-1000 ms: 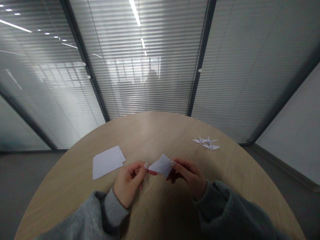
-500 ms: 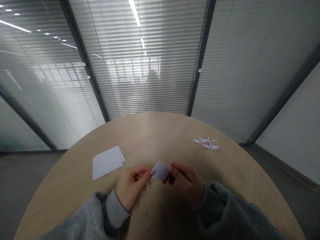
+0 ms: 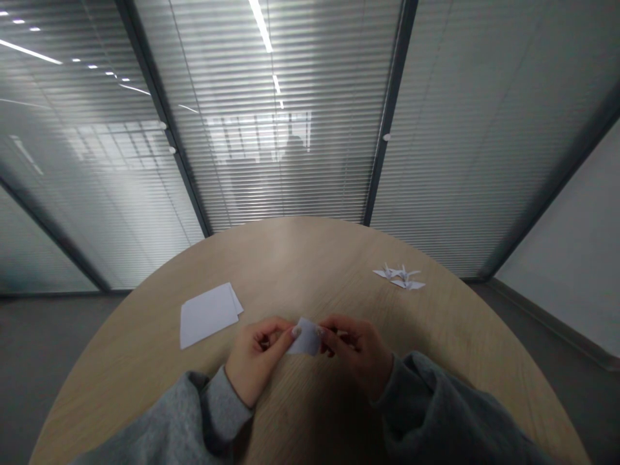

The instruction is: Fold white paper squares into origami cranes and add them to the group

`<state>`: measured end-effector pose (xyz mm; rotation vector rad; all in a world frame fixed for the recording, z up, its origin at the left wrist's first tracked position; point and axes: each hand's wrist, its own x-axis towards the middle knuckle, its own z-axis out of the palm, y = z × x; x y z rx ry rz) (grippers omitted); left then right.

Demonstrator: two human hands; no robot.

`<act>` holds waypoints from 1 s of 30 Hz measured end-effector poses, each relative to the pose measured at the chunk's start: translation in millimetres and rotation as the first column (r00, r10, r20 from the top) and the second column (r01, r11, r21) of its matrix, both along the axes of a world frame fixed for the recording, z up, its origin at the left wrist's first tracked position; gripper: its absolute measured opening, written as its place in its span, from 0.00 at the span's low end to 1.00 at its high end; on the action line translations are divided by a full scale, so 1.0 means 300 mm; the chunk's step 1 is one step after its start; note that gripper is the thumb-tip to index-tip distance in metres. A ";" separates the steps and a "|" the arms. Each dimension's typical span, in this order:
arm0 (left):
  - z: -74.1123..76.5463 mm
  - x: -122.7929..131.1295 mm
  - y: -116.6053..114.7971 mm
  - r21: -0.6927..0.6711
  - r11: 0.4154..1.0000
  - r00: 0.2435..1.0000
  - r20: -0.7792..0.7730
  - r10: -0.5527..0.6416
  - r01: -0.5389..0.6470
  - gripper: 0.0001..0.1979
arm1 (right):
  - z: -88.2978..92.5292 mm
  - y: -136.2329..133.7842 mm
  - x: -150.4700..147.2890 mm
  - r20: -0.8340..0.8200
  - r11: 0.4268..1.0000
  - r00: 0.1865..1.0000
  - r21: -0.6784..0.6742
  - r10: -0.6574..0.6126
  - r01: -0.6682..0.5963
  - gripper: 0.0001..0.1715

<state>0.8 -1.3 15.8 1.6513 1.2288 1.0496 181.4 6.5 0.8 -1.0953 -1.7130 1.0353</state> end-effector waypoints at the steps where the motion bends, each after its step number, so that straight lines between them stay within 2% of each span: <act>1: 0.000 -0.001 -0.001 0.005 1.000 1.000 -0.001 0.002 -0.002 0.18 | -0.001 0.000 0.000 -0.004 1.000 1.000 0.000 0.003 -0.003 0.20; 7: 0.005 -0.006 -0.004 0.025 0.999 0.999 0.011 0.033 -0.033 0.18 | 0.005 0.004 -0.006 -0.130 0.996 0.991 -0.072 0.043 -0.053 0.24; 11: 0.010 -0.003 -0.001 0.044 0.998 0.999 0.019 0.050 -0.050 0.19 | 0.002 0.005 -0.011 -0.144 0.993 0.989 -0.107 0.041 -0.057 0.23; 16: 0.007 -0.001 0.001 0.017 1.000 1.000 0.006 0.011 -0.011 0.18 | -0.008 0.013 -0.011 -0.153 0.996 0.988 -0.092 -0.006 -0.009 0.23; 21: -0.009 -0.009 0.007 0.063 0.997 0.999 -0.019 0.037 -0.036 0.15 | 0.001 0.016 -0.007 -0.152 0.997 0.986 -0.055 -0.067 0.060 0.24; 25: -0.011 -0.011 0.013 0.113 0.993 0.999 0.004 0.043 -0.043 0.13 | 0.020 0.013 -0.006 -0.252 0.999 0.968 -0.045 0.001 -0.012 0.29; 30: -0.014 -0.007 0.015 0.012 0.998 0.995 0.081 0.065 -0.066 0.14 | 0.023 0.017 -0.005 -0.316 0.995 0.947 -0.055 0.060 -0.081 0.30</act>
